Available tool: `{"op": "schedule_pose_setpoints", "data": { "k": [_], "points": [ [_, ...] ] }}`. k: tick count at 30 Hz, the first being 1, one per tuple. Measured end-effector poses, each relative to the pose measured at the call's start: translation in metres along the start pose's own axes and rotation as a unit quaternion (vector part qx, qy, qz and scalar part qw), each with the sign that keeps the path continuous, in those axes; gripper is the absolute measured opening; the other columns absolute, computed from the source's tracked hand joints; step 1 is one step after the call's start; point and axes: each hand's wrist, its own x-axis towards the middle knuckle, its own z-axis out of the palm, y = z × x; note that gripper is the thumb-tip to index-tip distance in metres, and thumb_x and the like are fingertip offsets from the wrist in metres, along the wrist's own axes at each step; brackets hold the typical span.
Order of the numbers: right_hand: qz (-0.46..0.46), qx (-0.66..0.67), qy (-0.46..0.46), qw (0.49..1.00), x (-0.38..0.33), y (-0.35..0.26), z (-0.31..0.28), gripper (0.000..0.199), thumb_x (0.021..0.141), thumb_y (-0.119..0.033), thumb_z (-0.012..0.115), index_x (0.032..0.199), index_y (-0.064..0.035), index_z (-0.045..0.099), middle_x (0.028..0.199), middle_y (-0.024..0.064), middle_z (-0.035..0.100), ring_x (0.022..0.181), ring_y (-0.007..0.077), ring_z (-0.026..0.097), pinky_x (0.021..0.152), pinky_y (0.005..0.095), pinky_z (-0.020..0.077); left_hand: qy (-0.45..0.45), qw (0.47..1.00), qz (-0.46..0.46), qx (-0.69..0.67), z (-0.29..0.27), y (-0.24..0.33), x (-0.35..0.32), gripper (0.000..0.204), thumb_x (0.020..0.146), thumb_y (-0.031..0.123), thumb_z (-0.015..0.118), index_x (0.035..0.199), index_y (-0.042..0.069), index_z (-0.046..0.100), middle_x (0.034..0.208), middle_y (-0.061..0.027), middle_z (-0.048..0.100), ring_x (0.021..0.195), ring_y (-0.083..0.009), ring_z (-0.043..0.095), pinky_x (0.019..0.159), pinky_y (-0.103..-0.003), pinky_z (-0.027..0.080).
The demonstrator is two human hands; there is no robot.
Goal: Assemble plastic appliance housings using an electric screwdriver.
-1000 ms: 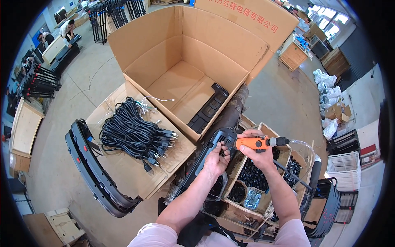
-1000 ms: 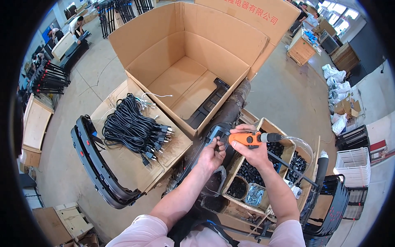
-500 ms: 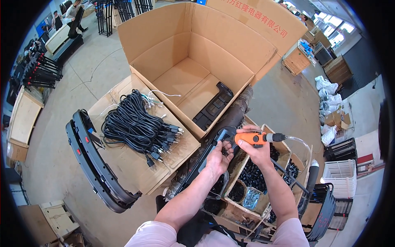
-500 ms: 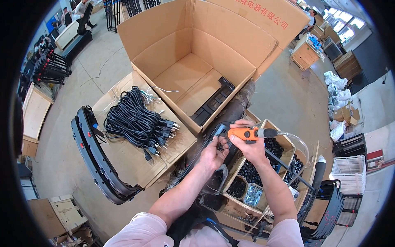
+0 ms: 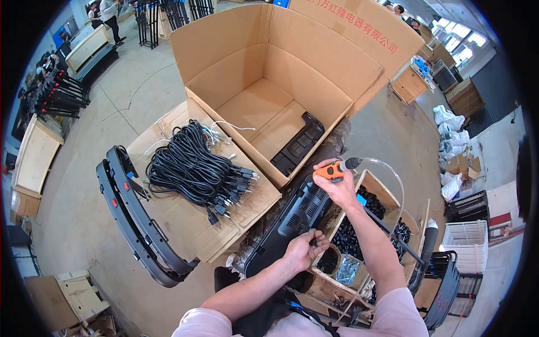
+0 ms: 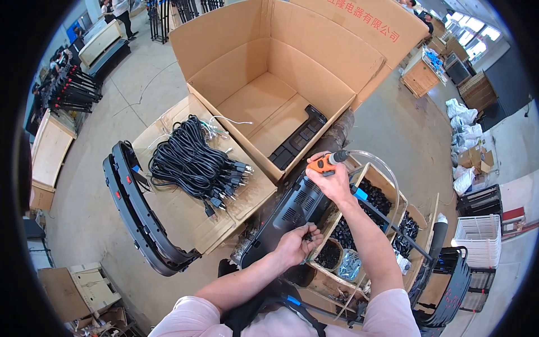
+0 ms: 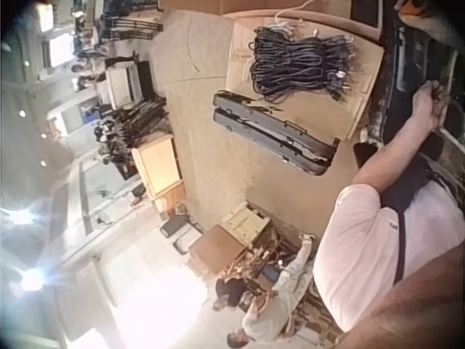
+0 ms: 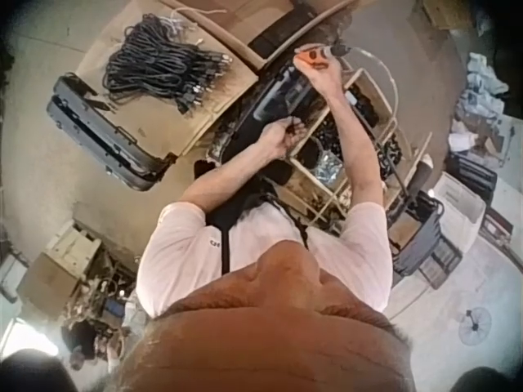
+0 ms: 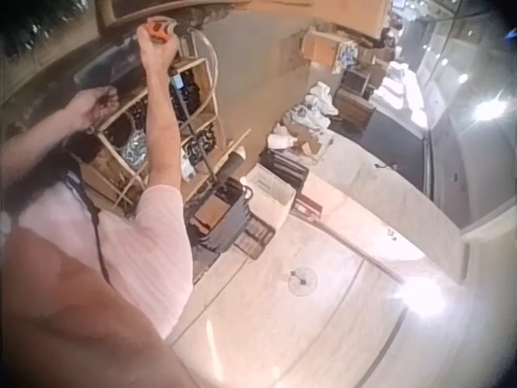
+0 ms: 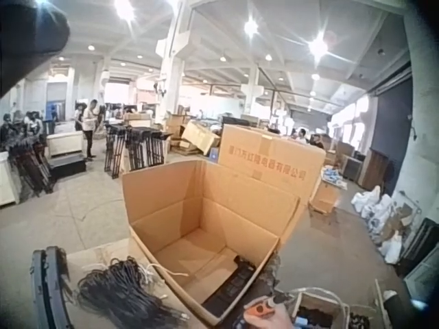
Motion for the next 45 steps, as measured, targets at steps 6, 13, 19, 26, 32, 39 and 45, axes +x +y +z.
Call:
{"op": "schedule_pose_setpoints", "data": {
  "k": [6, 13, 19, 26, 32, 39, 45],
  "points": [
    [-0.030, -0.022, -0.005, 0.999, -0.005, 0.009, 0.003, 0.032, 0.082, -0.010, 0.083, 0.110, -0.0038, 0.070, 0.110, 0.0055, 0.074, 0.099, 0.0145, 0.067, 0.093, 0.0315, 0.0542, 0.037, 0.999, 0.008, 0.038, -0.034, -0.005, -0.033, 0.026, 0.113, 0.023, 0.046, 0.116, 0.003, 0.063, 0.098, -0.0082, 0.064, 0.087, -0.0243, 0.066, 0.080, -0.037, 0.060],
    [-0.019, -0.004, 0.034, 0.999, -0.005, 0.018, 0.001, 0.047, 0.081, -0.015, 0.084, 0.123, -0.0054, 0.067, 0.113, 0.0065, 0.074, 0.107, 0.0165, 0.069, 0.099, 0.0339, 0.0541, 0.089, 0.995, 0.048, -0.018, -0.047, -0.005, -0.042, 0.021, 0.110, 0.021, 0.052, 0.119, 0.005, 0.062, 0.098, -0.0065, 0.065, 0.085, -0.0210, 0.065, 0.076, -0.036, 0.057],
    [-0.051, 0.132, 0.128, 0.982, -0.073, -0.050, -0.019, 0.049, 0.087, -0.009, 0.083, 0.131, -0.0037, 0.062, 0.120, 0.0096, 0.074, 0.109, 0.0166, 0.069, 0.100, 0.0330, 0.0555, 0.026, 0.992, -0.045, 0.113, -0.052, 0.011, -0.071, 0.015, 0.109, 0.022, 0.051, 0.114, 0.011, 0.060, 0.081, 0.0037, 0.053, 0.060, -0.0088, 0.044, 0.048, -0.024, 0.029],
    [0.004, 0.078, 0.274, 0.959, -0.251, -0.056, -0.050, 0.049, 0.085, -0.008, 0.082, 0.128, -0.0016, 0.061, 0.120, 0.0143, 0.075, 0.114, 0.0203, 0.069, 0.104, 0.0376, 0.0535, -0.020, 0.937, -0.104, 0.333, -0.054, -0.025, -0.050, 0.020, 0.110, 0.020, 0.050, 0.114, 0.008, 0.065, 0.091, -0.0001, 0.062, 0.076, -0.0130, 0.058, 0.064, -0.028, 0.049],
    [0.051, 0.137, 0.467, 0.872, -0.405, -0.069, -0.039, 0.053, 0.084, -0.003, 0.079, 0.132, 0.0024, 0.058, 0.119, 0.0167, 0.074, 0.110, 0.0209, 0.070, 0.099, 0.0359, 0.0555, 0.006, 0.832, -0.209, 0.514, -0.084, -0.070, -0.016, 0.016, 0.106, 0.019, 0.059, 0.109, 0.006, 0.067, 0.098, -0.0026, 0.065, 0.087, -0.0168, 0.062, 0.085, -0.036, 0.053],
    [0.070, 0.115, 0.581, 0.803, -0.491, -0.074, -0.031, 0.054, 0.082, -0.010, 0.079, 0.130, 0.0018, 0.057, 0.117, 0.0172, 0.074, 0.108, 0.0223, 0.069, 0.101, 0.0387, 0.0530, 0.077, 0.692, -0.229, 0.680, -0.135, -0.114, 0.055, 0.021, 0.104, 0.024, 0.061, 0.114, 0.006, 0.068, 0.099, -0.0085, 0.070, 0.090, -0.0226, 0.066, 0.079, -0.042, 0.051],
    [0.054, 0.152, 0.577, 0.800, -0.496, -0.034, -0.055, 0.054, 0.082, -0.005, 0.078, 0.131, 0.0016, 0.056, 0.119, 0.0177, 0.073, 0.108, 0.0221, 0.070, 0.099, 0.0378, 0.0549, -0.019, 0.579, -0.267, 0.770, -0.108, -0.125, 0.048, 0.048, 0.108, 0.038, 0.051, 0.137, 0.001, 0.059, 0.134, -0.0144, 0.064, 0.108, -0.0308, 0.068, 0.088, -0.043, 0.057]
  ]
}}
